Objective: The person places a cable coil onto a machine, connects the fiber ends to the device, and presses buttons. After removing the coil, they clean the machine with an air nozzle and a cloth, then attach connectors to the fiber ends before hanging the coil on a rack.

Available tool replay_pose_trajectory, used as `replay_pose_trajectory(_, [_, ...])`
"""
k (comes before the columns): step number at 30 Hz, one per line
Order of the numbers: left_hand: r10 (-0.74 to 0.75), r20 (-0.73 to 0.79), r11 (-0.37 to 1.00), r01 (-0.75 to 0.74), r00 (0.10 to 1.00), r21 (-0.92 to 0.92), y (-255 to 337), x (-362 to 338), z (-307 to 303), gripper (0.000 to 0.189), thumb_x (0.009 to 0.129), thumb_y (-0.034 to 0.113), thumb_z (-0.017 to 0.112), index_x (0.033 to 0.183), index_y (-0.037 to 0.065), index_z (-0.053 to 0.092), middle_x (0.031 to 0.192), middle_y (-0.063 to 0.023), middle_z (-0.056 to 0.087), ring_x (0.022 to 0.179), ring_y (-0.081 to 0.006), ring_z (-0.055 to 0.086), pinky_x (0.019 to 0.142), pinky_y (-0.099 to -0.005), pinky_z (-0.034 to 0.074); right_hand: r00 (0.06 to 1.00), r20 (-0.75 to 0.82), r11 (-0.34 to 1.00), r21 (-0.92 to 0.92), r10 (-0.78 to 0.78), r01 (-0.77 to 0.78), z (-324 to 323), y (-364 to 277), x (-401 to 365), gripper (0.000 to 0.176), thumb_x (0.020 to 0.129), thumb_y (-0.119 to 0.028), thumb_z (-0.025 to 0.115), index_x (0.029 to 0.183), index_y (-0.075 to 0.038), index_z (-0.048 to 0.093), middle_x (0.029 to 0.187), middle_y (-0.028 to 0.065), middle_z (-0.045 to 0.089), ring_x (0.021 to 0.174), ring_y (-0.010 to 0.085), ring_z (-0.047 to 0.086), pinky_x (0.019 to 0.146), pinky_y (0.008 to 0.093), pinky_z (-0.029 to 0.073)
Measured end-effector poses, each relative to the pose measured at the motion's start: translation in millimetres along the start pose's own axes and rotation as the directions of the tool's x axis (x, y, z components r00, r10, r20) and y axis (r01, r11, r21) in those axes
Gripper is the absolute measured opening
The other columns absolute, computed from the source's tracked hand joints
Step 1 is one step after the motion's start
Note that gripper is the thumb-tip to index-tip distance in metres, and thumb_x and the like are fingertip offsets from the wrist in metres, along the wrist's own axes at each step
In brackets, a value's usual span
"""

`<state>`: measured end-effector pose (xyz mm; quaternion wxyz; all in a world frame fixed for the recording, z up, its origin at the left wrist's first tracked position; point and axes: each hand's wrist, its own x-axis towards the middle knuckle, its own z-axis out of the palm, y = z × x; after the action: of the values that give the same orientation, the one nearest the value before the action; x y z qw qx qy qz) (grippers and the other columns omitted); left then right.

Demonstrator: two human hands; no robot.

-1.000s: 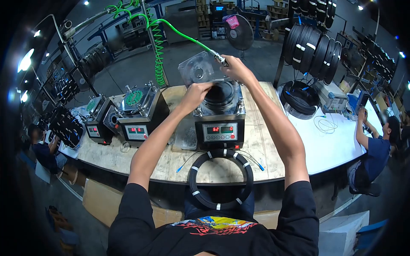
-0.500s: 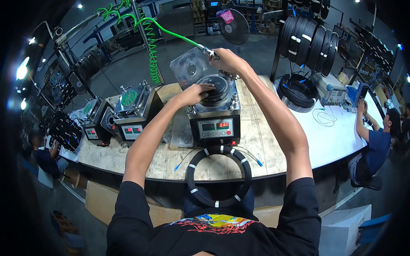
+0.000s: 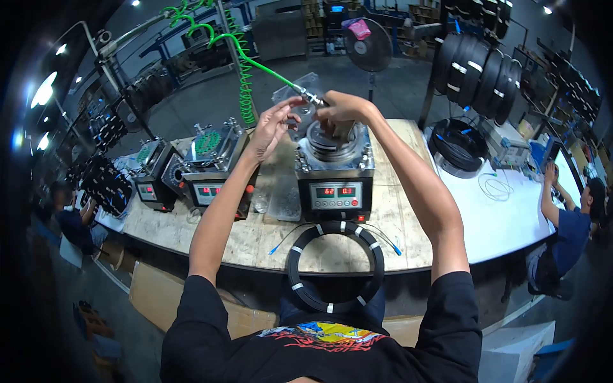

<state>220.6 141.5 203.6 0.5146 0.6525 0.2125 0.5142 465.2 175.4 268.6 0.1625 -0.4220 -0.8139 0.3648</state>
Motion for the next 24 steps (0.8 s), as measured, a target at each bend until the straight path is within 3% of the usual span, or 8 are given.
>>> replay_pose_trajectory(4, [-0.063,-0.003,0.998,0.064,0.998,0.017,54.1,-12.6,-28.2,0.053,0.107,0.032,0.061,0.151,0.004,0.052,0.124,-0.0059,0.065,0.093,-0.0108,0.064,0.084,-0.0274,0.055,0.958,0.066,0.931,0.264,-0.278,0.252,44.8,-2.4,24.6,0.029,0.102,-0.023,0.069,0.118,0.001,0.065,0.098,0.0061,0.075,0.083,0.0151,0.073,0.075,0.0306,0.059])
replay_pose_trajectory(6, [-0.057,-0.044,0.996,0.06,0.997,0.068,75.8,-17.2,-39.2,0.053,0.107,0.032,0.062,0.151,0.004,0.052,0.123,-0.0069,0.066,0.091,-0.0101,0.064,0.082,-0.0264,0.056,0.952,0.163,0.893,0.415,-0.26,0.173,59.8,-29.5,13.5,0.032,0.105,-0.026,0.066,0.123,0.0,0.061,0.103,0.0041,0.074,0.094,0.0115,0.07,0.083,0.0285,0.058])
replay_pose_trajectory(10, [-0.055,-0.083,0.968,0.074,0.995,0.242,106.1,-12.6,-81.0,0.05,0.107,0.028,0.062,0.149,0.003,0.053,0.123,-0.0085,0.066,0.089,-0.0125,0.069,0.084,-0.0296,0.061,0.915,-0.079,0.871,0.285,-0.395,0.401,78.0,-10.9,29.7,0.036,0.107,-0.027,0.064,0.129,0.001,0.062,0.111,0.0103,0.072,0.105,0.0157,0.069,0.087,0.0306,0.055])
replay_pose_trajectory(14, [-0.049,-0.243,0.951,0.119,0.969,0.284,118.7,6.7,-123.6,0.049,0.109,0.031,0.057,0.148,0.002,0.054,0.123,-0.0105,0.066,0.095,-0.0183,0.073,0.087,-0.0316,0.062,0.801,-0.496,0.922,-0.001,-0.337,0.387,72.4,38.9,27.1,0.028,0.106,-0.022,0.064,0.123,0.0,0.066,0.108,0.0128,0.072,0.096,0.0192,0.07,0.084,0.0337,0.055])
replay_pose_trajectory(16, [-0.079,-0.273,0.941,0.162,0.959,0.296,113.4,21.7,-141.9,0.049,0.109,0.034,0.056,0.146,0.002,0.055,0.124,-0.0117,0.064,0.096,-0.0218,0.073,0.09,-0.0331,0.062,0.69,-0.641,0.94,-0.179,-0.336,0.292,68.0,68.7,22.7,0.021,0.103,-0.016,0.065,0.119,-0.002,0.068,0.104,0.0203,0.071,0.1,0.0324,0.071,0.085,0.0414,0.056])
replay_pose_trajectory(17, [-0.1,-0.288,0.935,0.189,0.953,0.3,108.9,30.0,-147.6,0.049,0.109,0.035,0.057,0.146,0.002,0.056,0.124,-0.0117,0.063,0.096,-0.0226,0.073,0.091,-0.0335,0.062,0.649,-0.678,0.938,-0.225,-0.345,0.263,67.8,92.3,25.0,0.021,0.103,-0.015,0.063,0.121,-0.005,0.066,0.106,0.0243,0.067,0.1,0.0402,0.068,0.088,0.046,0.054])
replay_pose_trajectory(20, [-0.183,-0.345,0.905,0.295,0.921,0.307,84.9,55.2,-163.5,0.048,0.107,0.034,0.06,0.141,0.0,0.06,0.124,-0.0119,0.061,0.094,-0.025,0.075,0.09,-0.0341,0.065,0.655,-0.736,0.972,-0.235,-0.171,-0.01,76.1,105.5,12.7,0.024,0.103,-0.015,0.062,0.125,-0.006,0.063,0.113,0.0263,0.064,0.103,0.0442,0.066,0.09,0.0488,0.053])
replay_pose_trajectory(24, [-0.225,-0.446,0.874,0.382,0.866,0.301,32.0,78.1,-204.3,0.043,0.105,0.03,0.064,0.133,-0.002,0.065,0.12,-0.0112,0.062,0.09,-0.0258,0.076,0.086,-0.0338,0.066,0.614,-0.74,0.952,-0.301,-0.272,0.06,80.9,107.0,19.8,0.029,0.101,-0.012,0.062,0.13,-0.007,0.061,0.118,0.0275,0.062,0.106,0.0465,0.063,0.089,0.0505,0.052])
